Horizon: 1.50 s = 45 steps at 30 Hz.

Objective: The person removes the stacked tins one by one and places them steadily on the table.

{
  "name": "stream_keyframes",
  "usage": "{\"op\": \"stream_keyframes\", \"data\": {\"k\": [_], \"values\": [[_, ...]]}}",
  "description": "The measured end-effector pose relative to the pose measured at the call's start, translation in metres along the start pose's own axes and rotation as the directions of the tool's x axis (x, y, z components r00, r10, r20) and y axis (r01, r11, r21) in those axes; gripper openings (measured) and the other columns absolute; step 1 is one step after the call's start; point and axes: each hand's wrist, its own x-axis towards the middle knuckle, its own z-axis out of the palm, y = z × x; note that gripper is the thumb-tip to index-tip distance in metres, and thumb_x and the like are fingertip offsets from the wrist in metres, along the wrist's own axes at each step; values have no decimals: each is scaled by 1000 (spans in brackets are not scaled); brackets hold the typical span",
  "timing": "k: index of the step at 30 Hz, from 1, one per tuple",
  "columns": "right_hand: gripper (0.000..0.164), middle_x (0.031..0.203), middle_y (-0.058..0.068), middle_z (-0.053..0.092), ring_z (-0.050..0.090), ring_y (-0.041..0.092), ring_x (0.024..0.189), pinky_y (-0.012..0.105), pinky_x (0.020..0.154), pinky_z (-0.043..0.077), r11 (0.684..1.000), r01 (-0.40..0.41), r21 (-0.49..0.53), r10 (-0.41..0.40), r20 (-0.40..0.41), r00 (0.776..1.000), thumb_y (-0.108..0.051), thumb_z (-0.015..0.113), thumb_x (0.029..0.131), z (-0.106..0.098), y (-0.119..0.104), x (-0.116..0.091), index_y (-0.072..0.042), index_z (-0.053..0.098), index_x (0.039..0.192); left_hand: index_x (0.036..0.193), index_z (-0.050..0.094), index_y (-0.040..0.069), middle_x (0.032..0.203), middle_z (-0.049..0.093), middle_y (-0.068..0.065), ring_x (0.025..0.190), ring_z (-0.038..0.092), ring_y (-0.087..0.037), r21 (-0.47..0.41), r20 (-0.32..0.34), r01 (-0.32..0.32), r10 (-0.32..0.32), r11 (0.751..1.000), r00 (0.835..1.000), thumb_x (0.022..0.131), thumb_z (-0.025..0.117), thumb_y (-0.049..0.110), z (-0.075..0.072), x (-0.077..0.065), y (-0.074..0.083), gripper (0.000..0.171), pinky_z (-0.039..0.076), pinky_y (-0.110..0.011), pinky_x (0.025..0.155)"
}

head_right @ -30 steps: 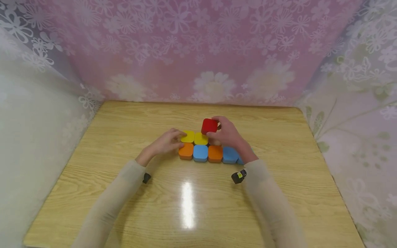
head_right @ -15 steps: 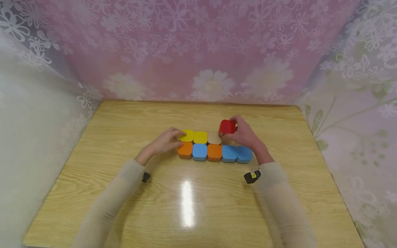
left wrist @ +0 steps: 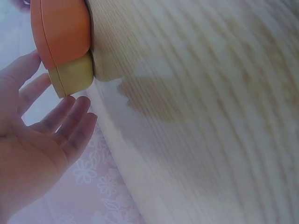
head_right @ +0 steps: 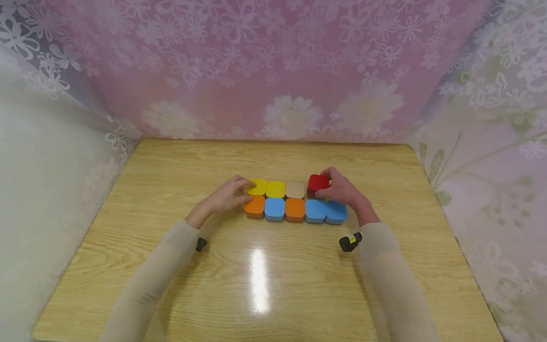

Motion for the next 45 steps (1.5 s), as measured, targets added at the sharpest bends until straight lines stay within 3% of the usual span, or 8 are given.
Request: {"op": "stream_keyframes", "data": {"k": [10, 20, 25, 30, 36, 45], "values": [[63, 135, 29, 43, 50, 39, 111, 32, 83, 51, 995, -12, 95, 8, 49, 999, -14, 69, 92, 5, 16, 11, 9, 33, 138, 141, 54, 13, 138, 47, -11, 107, 54, -23, 6, 0, 17, -17, 1000, 1000, 99, 62, 29, 1, 0, -3, 45, 49, -40, 94], [69, 142, 31, 40, 46, 45, 121, 53, 100, 45, 997, -28, 71, 24, 46, 999, -23, 70, 94, 10, 16, 8, 6, 32, 143, 140, 55, 13, 138, 47, -12, 105, 54, -25, -20, -3, 33, -33, 999, 999, 99, 62, 28, 6, -6, -4, 44, 49, -38, 90], [69, 143, 29, 40, 44, 44, 123, 53, 100, 46, 999, -26, 48, 23, 47, 999, -27, 69, 95, 10, 14, 9, 4, 33, 144, 139, 55, 13, 137, 47, -11, 105, 54, -25, -32, -6, 36, -36, 999, 999, 100, 62, 28, 8, -8, -3, 43, 50, -38, 91], [59, 140, 29, 44, 46, 43, 121, 48, 95, 48, 998, 0, 60, -2, 33, 999, -30, 58, 102, 7, 13, 15, 5, 36, 143, 139, 55, 14, 137, 47, -11, 107, 55, -24, -33, -27, 32, -33, 999, 999, 100, 62, 28, 5, -5, -4, 42, 50, -39, 93], [49, 126, 27, 53, 57, 34, 96, 34, 79, 49, 994, -2, 112, -4, 54, 999, -24, 56, 103, 8, 14, 12, 6, 41, 139, 139, 55, 14, 139, 46, -11, 107, 56, -24, -35, -19, 19, -19, 999, 1000, 100, 62, 27, 6, -4, -3, 42, 50, -39, 93], [47, 133, 26, 52, 51, 42, 117, 52, 98, 45, 997, 9, 77, -12, 47, 999, -26, 56, 103, 11, 14, 7, 3, 46, 138, 139, 55, 15, 137, 47, -10, 107, 55, -22, -24, -19, 16, -17, 1000, 1000, 100, 62, 28, 6, -2, -2, 42, 50, -39, 93]]}}
